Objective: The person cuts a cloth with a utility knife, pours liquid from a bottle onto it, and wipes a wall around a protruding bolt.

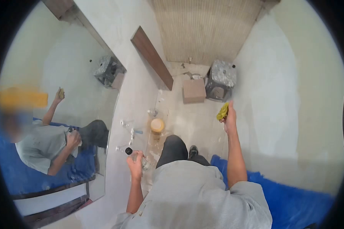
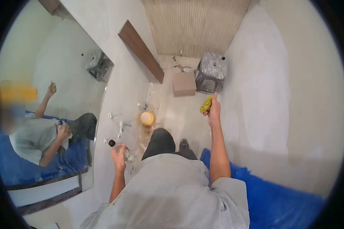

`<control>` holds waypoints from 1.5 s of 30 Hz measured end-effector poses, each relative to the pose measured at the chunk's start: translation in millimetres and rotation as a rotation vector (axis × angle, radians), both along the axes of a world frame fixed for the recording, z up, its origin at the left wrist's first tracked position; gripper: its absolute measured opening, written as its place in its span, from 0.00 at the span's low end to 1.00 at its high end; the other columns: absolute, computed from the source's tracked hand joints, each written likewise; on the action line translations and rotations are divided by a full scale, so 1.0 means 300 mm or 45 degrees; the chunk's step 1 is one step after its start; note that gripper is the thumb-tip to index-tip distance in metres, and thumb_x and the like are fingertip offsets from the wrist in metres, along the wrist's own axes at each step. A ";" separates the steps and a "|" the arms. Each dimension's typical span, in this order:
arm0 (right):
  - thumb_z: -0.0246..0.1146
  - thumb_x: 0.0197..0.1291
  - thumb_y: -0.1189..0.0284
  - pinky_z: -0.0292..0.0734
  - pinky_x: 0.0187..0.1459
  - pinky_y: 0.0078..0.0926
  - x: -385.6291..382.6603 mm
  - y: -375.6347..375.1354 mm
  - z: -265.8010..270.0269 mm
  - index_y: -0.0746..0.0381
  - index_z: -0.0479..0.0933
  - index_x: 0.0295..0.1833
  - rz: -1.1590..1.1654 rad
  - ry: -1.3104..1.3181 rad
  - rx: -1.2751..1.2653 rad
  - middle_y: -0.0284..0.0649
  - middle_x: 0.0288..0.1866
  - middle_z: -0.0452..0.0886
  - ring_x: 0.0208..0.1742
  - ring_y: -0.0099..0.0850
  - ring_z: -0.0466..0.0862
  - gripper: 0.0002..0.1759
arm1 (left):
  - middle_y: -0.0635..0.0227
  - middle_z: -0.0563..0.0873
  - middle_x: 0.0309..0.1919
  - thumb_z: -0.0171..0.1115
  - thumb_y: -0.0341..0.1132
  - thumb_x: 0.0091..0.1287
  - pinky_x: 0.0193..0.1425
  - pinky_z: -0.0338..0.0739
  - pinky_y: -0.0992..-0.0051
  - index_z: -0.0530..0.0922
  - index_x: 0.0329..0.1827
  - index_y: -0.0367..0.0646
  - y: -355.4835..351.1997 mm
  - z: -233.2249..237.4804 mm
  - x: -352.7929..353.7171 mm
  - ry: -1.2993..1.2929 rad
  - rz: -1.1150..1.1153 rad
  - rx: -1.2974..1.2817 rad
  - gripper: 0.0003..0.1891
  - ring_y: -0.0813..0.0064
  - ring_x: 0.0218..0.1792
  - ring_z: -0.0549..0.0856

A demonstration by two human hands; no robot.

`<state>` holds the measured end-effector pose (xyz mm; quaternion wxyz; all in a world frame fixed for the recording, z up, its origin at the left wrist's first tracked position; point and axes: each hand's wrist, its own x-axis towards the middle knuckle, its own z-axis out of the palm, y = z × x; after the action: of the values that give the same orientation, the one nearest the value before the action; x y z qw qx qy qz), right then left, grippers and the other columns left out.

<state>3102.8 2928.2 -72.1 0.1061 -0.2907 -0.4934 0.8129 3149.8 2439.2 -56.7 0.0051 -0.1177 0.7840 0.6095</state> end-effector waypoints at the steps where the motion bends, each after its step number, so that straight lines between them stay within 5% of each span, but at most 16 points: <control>1: 0.54 0.84 0.43 0.66 0.24 0.28 -0.030 0.105 -0.002 0.54 0.74 0.40 0.071 0.008 -0.098 0.31 0.26 0.75 0.22 0.24 0.72 0.27 | 0.67 0.88 0.29 0.71 0.37 0.76 0.42 0.77 0.73 0.84 0.32 0.40 0.106 -0.003 -0.021 -0.006 0.005 -0.015 0.13 0.77 0.33 0.85; 5: 0.55 0.85 0.48 0.76 0.35 0.30 -0.317 0.150 -0.117 0.58 0.78 0.51 0.222 0.169 -0.309 0.36 0.36 0.83 0.30 0.27 0.80 0.23 | 0.70 0.88 0.28 0.73 0.35 0.75 0.41 0.78 0.73 0.85 0.33 0.40 0.141 -0.084 -0.400 0.050 0.002 0.052 0.11 0.79 0.31 0.84; 10: 0.60 0.84 0.56 0.81 0.50 0.31 -0.652 0.321 -0.308 0.60 0.80 0.65 0.347 0.017 -0.167 0.34 0.53 0.86 0.48 0.27 0.84 0.20 | 0.71 0.88 0.28 0.75 0.33 0.73 0.43 0.80 0.73 0.85 0.33 0.37 0.293 -0.185 -0.923 0.134 -0.047 -0.061 0.11 0.80 0.33 0.86; 12: 0.62 0.83 0.61 0.82 0.52 0.31 -0.768 0.345 -0.266 0.60 0.81 0.65 0.178 -0.224 -0.215 0.32 0.55 0.87 0.52 0.26 0.85 0.17 | 0.71 0.89 0.28 0.75 0.33 0.72 0.43 0.81 0.72 0.85 0.34 0.37 0.384 -0.165 -1.117 0.052 -0.048 0.008 0.11 0.80 0.33 0.86; 19: 0.66 0.79 0.70 0.84 0.54 0.30 -1.400 0.388 -0.159 0.68 0.83 0.65 0.039 0.055 0.022 0.38 0.58 0.88 0.54 0.29 0.87 0.16 | 0.66 0.90 0.27 0.78 0.34 0.68 0.40 0.82 0.71 0.86 0.35 0.34 0.451 0.051 -1.546 0.201 -0.148 -0.120 0.12 0.77 0.30 0.87; 24: 0.68 0.76 0.74 0.86 0.58 0.30 -1.953 0.189 0.209 0.71 0.83 0.66 0.111 0.189 0.227 0.42 0.58 0.88 0.57 0.30 0.88 0.18 | 0.64 0.90 0.26 0.78 0.34 0.67 0.41 0.82 0.69 0.86 0.34 0.34 0.431 0.047 -1.635 0.008 0.026 -0.141 0.12 0.75 0.31 0.88; 31: 0.70 0.74 0.73 0.83 0.58 0.26 -2.606 -0.147 0.477 0.71 0.84 0.67 0.329 0.570 0.477 0.41 0.58 0.89 0.57 0.27 0.87 0.21 | 0.65 0.88 0.27 0.78 0.35 0.66 0.41 0.80 0.68 0.86 0.33 0.34 0.413 -0.005 -1.635 0.066 0.287 -0.271 0.12 0.73 0.31 0.85; 35: 0.72 0.72 0.72 0.82 0.55 0.25 -3.063 -0.249 0.675 0.70 0.87 0.62 0.248 0.786 0.733 0.39 0.49 0.90 0.51 0.25 0.87 0.18 | 0.63 0.88 0.29 0.78 0.34 0.67 0.43 0.80 0.67 0.85 0.33 0.34 0.437 -0.123 -1.621 0.007 0.627 -0.193 0.12 0.72 0.34 0.85; 40: 0.73 0.72 0.76 0.82 0.46 0.23 -3.600 -0.349 0.685 0.71 0.87 0.57 0.088 0.955 0.564 0.36 0.47 0.86 0.45 0.22 0.85 0.13 | 0.60 0.89 0.33 0.76 0.36 0.72 0.48 0.81 0.65 0.84 0.41 0.33 0.670 -0.027 -1.785 -0.117 0.976 -0.004 0.13 0.70 0.37 0.86; 45: 0.71 0.72 0.79 0.82 0.43 0.22 -3.571 -0.403 0.592 0.70 0.87 0.49 -0.008 1.073 0.799 0.35 0.45 0.86 0.41 0.20 0.83 0.05 | 0.55 0.92 0.38 0.71 0.37 0.78 0.49 0.82 0.67 0.85 0.47 0.31 0.837 0.037 -1.996 -0.207 0.935 -0.127 0.13 0.66 0.41 0.90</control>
<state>2031.5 2807.3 105.5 0.3797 0.1059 -0.6268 0.6721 2551.1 2690.4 -45.6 -0.1572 -0.4391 0.7153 0.5205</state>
